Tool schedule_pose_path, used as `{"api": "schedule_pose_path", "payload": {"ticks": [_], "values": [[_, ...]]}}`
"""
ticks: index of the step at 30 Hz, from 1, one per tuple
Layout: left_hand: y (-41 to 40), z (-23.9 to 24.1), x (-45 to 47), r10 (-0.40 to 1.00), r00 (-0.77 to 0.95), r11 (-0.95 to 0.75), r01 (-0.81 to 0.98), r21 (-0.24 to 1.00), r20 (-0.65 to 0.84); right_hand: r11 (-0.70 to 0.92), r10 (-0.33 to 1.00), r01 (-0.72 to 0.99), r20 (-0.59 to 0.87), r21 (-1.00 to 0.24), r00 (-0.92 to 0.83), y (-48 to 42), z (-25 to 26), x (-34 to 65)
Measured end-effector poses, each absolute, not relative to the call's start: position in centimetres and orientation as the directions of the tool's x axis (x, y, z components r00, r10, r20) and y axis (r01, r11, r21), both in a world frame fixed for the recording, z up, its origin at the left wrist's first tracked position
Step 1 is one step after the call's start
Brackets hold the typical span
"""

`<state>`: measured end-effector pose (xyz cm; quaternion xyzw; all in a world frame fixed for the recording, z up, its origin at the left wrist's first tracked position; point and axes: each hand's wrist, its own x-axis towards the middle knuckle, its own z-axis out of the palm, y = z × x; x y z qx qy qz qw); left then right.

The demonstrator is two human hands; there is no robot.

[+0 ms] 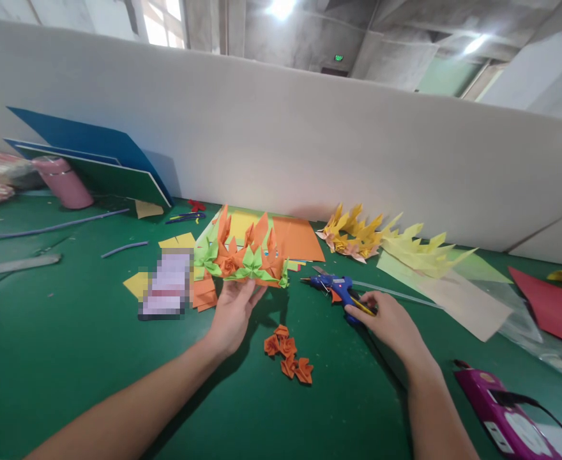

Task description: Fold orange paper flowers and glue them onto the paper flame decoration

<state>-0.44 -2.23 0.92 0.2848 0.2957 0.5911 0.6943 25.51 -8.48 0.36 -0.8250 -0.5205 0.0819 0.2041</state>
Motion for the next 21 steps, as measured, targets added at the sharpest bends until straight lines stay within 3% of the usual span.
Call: {"api": "schedule_pose_path", "payload": {"ticks": [8,11,15,17,21], "values": [[-1.9,1.0,-0.6,0.984,0.159,0.169,-0.672,0.721,-0.083,-0.321,0.931,0.913,0.094,-0.253,0.354,-8.1,0.1,23.7],[-1.9,1.1,-0.7,0.982,0.176,0.170,-0.674,0.719,-0.067,-0.374,0.913,0.887,0.062,-0.273,0.404,-7.9,0.1,23.3],[-1.9,1.0,-0.6,0.972,0.203,0.229,-0.675,0.701,-0.122,-0.447,0.867,0.789,0.014,-0.423,0.498,-7.8,0.4,23.7],[-1.8,0.9,-0.5,0.962,0.219,0.269,-0.668,0.694,-0.162,-0.419,0.849,0.702,0.027,-0.576,0.528,-7.9,0.6,23.8],[-1.6,0.5,-0.5,0.950,0.237,0.313,-0.667,0.676,-0.206,-0.075,0.884,0.278,0.066,-0.958,0.463,-8.3,1.4,23.1]]}}
